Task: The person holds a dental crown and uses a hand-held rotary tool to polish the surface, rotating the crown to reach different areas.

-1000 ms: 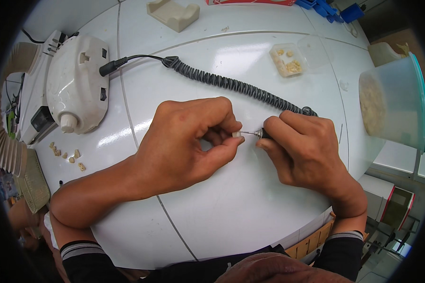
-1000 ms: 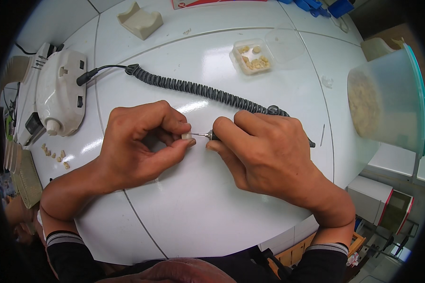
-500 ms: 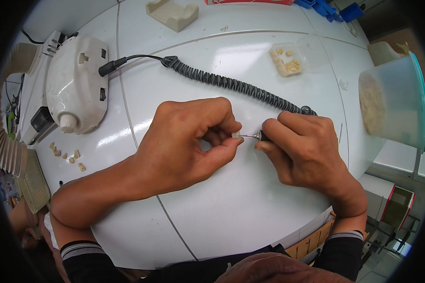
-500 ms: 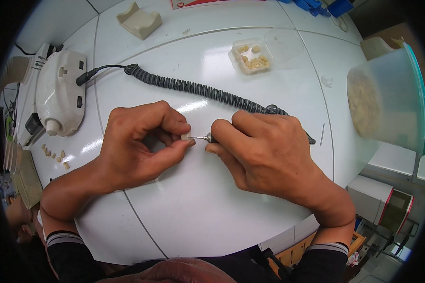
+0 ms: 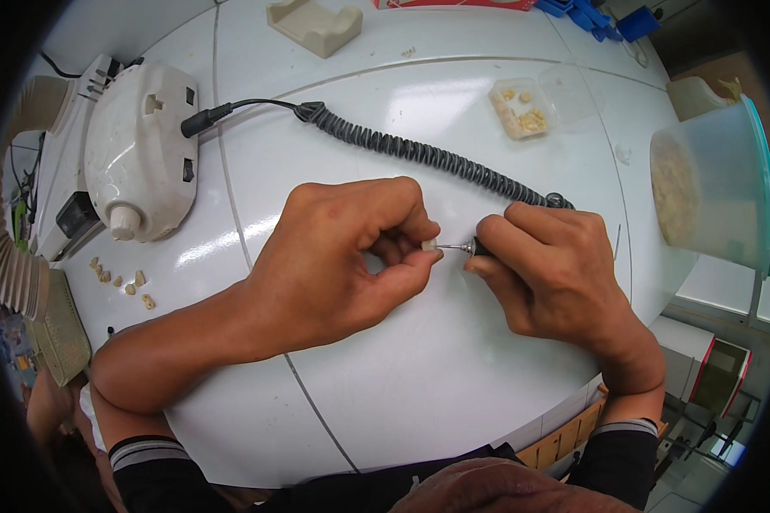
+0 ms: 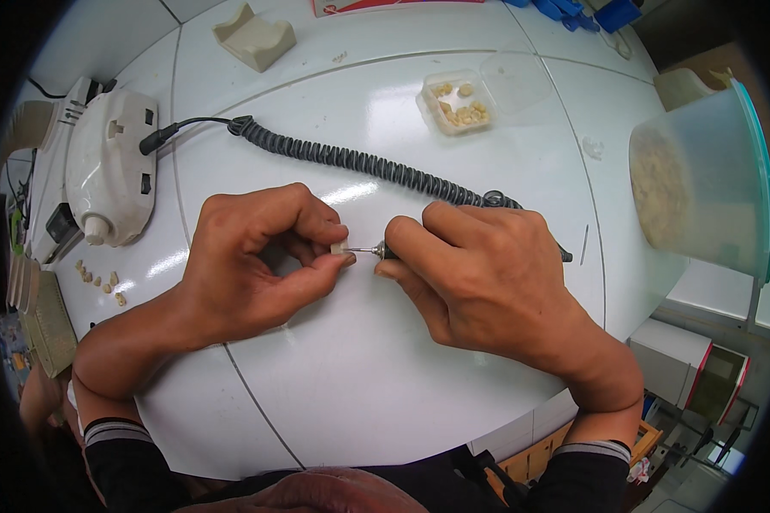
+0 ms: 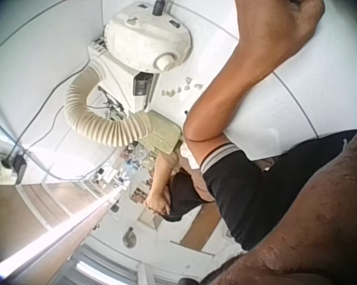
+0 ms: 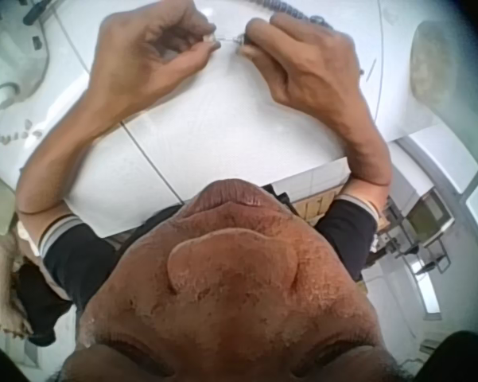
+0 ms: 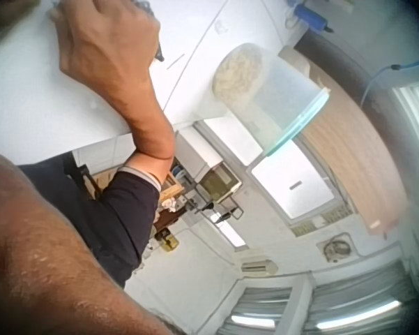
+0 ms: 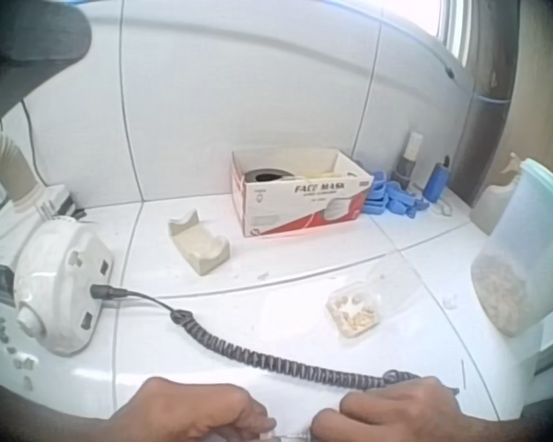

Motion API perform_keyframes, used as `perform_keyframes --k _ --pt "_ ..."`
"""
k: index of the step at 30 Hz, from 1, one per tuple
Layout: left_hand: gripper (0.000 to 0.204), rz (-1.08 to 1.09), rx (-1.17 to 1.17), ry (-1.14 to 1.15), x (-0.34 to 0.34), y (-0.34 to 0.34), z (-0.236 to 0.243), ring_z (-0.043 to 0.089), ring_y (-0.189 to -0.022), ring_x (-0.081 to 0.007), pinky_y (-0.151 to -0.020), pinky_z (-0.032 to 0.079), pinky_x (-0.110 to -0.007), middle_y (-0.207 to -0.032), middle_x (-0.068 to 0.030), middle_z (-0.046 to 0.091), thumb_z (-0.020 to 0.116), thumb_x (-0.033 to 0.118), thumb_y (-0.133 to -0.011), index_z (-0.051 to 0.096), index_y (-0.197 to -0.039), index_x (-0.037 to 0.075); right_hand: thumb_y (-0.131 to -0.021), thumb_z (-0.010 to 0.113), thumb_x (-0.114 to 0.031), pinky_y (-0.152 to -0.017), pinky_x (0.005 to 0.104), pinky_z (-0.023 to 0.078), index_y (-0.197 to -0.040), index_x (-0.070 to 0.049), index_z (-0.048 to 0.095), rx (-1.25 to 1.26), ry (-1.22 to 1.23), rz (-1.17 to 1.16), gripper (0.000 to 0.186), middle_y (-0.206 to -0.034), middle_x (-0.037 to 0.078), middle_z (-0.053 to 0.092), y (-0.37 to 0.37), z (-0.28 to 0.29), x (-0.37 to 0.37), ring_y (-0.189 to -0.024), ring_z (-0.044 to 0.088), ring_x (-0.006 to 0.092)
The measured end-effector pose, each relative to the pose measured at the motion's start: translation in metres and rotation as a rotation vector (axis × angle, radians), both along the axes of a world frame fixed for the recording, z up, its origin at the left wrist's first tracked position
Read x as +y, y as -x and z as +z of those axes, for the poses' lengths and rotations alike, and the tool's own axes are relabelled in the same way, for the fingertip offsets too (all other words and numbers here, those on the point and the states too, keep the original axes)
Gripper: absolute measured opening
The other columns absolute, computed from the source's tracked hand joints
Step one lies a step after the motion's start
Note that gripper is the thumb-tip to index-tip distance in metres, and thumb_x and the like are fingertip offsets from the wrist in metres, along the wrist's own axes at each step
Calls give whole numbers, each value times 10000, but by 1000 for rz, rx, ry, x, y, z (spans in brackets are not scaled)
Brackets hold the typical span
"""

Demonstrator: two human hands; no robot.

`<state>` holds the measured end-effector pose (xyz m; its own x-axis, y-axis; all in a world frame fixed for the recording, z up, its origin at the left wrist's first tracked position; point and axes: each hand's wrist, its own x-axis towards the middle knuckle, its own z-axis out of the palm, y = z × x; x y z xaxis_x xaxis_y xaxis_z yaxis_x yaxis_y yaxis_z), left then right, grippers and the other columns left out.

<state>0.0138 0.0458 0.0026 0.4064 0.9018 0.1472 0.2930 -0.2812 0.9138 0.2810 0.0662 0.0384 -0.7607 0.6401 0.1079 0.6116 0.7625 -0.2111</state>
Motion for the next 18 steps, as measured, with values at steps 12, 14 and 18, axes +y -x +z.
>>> perform_keyframes --k 12,14,18 --pt "182 -3 12 1 -1 1 0 810 -864 -155 -752 671 -285 -985 -128 824 884 -5 -926 767 -1051 -67 -1008 844 -274 -499 388 481 -990 -131 680 13 -2 15 218 -741 11 552 0 0 0 -565 620 220" --pt "181 -6 13 4 -1 1 1 809 -862 -155 -750 669 -285 -984 -129 824 884 -5 -926 768 -1051 -66 -1007 844 -276 -498 390 481 -984 -132 678 17 -4 -6 221 -742 11 553 2 -2 -1 -564 621 221" --pt "180 -2 13 -7 -1 1 -1 806 -853 -154 -746 666 -283 -982 -128 823 885 -7 -926 769 -1049 -66 -1008 842 -272 -496 393 479 -985 -130 676 10 2 6 220 -743 12 553 1 0 0 -565 624 223"
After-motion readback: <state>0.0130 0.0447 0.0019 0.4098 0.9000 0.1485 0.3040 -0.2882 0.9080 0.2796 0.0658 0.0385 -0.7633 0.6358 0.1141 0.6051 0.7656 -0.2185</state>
